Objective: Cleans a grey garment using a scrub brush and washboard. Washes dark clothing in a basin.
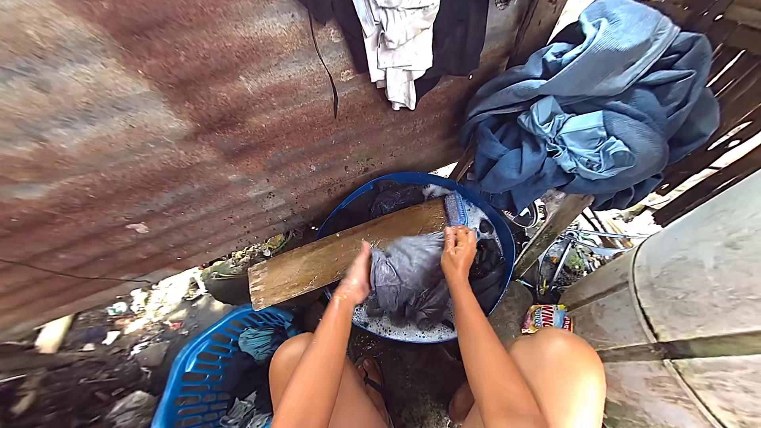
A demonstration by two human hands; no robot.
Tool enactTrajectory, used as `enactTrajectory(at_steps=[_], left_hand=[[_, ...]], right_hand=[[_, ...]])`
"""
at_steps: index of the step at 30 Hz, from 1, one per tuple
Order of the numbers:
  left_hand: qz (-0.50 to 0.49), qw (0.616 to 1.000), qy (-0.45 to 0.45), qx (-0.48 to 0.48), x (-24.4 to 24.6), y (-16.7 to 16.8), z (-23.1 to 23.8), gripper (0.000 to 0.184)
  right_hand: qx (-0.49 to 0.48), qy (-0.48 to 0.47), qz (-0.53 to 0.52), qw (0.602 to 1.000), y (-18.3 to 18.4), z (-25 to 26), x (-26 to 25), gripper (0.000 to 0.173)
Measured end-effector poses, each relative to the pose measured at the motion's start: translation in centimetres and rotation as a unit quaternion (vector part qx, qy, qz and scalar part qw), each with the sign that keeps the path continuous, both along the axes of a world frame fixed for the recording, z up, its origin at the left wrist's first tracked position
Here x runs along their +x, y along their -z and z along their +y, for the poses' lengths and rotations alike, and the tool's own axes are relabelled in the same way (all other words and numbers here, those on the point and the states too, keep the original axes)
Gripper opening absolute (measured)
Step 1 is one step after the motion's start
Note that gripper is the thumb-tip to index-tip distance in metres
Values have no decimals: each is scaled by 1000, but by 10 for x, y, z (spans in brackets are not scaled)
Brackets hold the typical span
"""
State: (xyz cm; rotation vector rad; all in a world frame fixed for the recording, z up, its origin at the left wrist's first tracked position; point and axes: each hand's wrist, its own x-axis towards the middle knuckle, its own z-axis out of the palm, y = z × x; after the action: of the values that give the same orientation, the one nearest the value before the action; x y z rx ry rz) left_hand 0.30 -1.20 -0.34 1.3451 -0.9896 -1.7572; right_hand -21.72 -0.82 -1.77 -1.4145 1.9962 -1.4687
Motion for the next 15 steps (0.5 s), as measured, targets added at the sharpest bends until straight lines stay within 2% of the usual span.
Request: enactTrajectory(at_steps=[1, 2, 5, 6, 7, 8, 9, 10, 11, 12, 13, 14, 15], left_hand=[[-46, 998, 37, -1, -6, 14, 4, 77], [-51, 998, 43, -2, -13, 13, 8, 72], [71, 996, -55, -22, -21, -30, 12, 63], [127, 990, -58, -38, -14, -42, 8, 66], [162, 983, -59, -55, -5, -50, 2, 67], [180, 979, -67, -65, 4, -54, -4, 66], [180, 979, -79, -60, 11, -52, -10, 64], [170, 980, -98, -42, 15, -44, -16, 62], [160, 979, -125, -14, 13, -32, -21, 58], [152, 975, -159, 15, 5, -19, -24, 54], [144, 970, -193, 39, -10, -8, -22, 49], [117, 965, -231, 44, -31, -4, -14, 42], [66, 958, -278, 37, -56, -13, 3, 39]], right_hand=[[-6, -64, -14, 998, -3, 3, 9, 45], [-7, -129, -24, 991, -4, 5, 18, 52], [51, -246, 20, 968, 16, 15, 41, 78], [88, -253, 62, 961, 25, 18, 39, 77], [112, -242, 81, 960, 32, 18, 31, 62], [118, -214, 56, 968, 35, 16, 24, 42], [110, -178, -17, 978, 31, 14, 20, 33], [76, -139, -132, 978, 22, 13, 23, 30], [18, -109, -259, 960, 9, 13, 33, 29], [-28, -112, -342, 932, -6, 16, 48, 29], [-46, -149, -371, 915, -19, 23, 69, 30], [-47, -202, -351, 913, -27, 33, 92, 31], [-32, -263, -281, 922, -31, 46, 112, 32]])
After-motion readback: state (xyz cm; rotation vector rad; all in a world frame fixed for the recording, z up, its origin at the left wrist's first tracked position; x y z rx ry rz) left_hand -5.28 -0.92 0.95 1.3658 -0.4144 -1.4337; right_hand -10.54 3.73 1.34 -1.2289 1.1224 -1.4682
